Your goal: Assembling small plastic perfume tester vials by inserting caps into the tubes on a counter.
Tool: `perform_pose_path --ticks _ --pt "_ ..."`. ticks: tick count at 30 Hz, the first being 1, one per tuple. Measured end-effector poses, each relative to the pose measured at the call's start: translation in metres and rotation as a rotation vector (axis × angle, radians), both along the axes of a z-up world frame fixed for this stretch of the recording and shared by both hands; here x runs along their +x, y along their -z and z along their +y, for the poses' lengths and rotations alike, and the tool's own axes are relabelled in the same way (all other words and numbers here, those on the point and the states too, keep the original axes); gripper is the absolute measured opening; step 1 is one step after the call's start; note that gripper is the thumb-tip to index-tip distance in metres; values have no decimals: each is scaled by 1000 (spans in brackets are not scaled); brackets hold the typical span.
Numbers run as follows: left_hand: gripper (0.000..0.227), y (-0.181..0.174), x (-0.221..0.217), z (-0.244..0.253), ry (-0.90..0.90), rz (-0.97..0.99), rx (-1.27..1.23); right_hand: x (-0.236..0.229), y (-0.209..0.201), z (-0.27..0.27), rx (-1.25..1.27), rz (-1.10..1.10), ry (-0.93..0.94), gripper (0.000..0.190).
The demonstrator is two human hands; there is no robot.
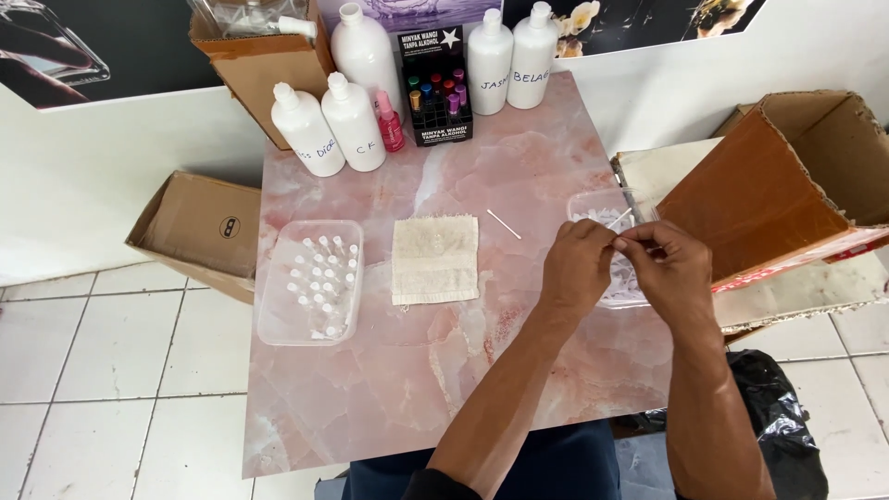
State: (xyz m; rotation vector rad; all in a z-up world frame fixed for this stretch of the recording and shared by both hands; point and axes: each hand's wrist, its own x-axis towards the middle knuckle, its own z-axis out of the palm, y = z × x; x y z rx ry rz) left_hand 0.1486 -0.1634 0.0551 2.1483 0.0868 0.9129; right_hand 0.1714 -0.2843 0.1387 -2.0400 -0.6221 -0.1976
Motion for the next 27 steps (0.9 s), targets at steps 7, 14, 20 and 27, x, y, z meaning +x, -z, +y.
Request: perform_pose_path --ticks 7,14,20,27 --pt "8 -41 -38 12 16 -118 -658 -23 5 34 210 -171 -100 15" --pt "11 -59 -85 46 33 -272 -1140 -61 20 81 560 316 -171 19" --pt "14 -51 -117 79 -50 -210 -928 -77 19 120 626 292 -215 9" --pt "7 -66 -139 125 -271 -212 -470 -94 -1 168 577 85 -359 17"
